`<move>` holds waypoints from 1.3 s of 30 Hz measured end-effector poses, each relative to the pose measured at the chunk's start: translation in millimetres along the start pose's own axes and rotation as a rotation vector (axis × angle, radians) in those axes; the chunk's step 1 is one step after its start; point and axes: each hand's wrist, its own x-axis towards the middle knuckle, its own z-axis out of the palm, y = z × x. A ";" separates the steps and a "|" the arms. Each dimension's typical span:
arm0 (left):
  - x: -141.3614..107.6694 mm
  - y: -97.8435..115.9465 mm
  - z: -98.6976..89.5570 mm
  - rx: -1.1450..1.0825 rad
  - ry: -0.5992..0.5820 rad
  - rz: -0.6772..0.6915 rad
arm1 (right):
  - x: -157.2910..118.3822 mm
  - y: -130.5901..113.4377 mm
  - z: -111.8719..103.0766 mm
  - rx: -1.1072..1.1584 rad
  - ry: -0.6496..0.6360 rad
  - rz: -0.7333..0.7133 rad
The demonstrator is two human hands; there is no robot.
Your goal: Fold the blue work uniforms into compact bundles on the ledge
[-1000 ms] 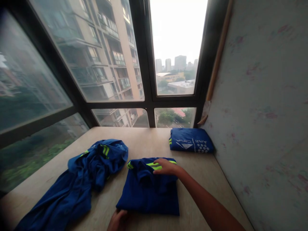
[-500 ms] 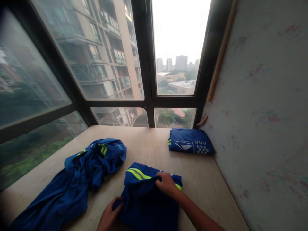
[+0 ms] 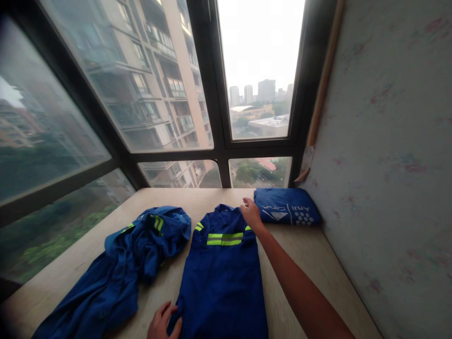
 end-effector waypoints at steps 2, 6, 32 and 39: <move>2.6 2.8 1.4 -0.001 -0.027 -0.036 | -14.7 16.1 1.3 -0.020 -0.017 0.041; 20.0 12.9 5.8 -0.013 -0.136 -0.189 | -70.0 68.2 15.0 -0.114 -0.046 0.235; 96.6 79.8 -37.2 -0.498 -0.121 0.128 | -111.0 7.0 -33.3 0.343 -0.210 -0.299; 63.4 -9.2 -47.0 -0.121 -0.298 0.042 | -260.9 91.3 107.0 0.169 -0.487 -0.155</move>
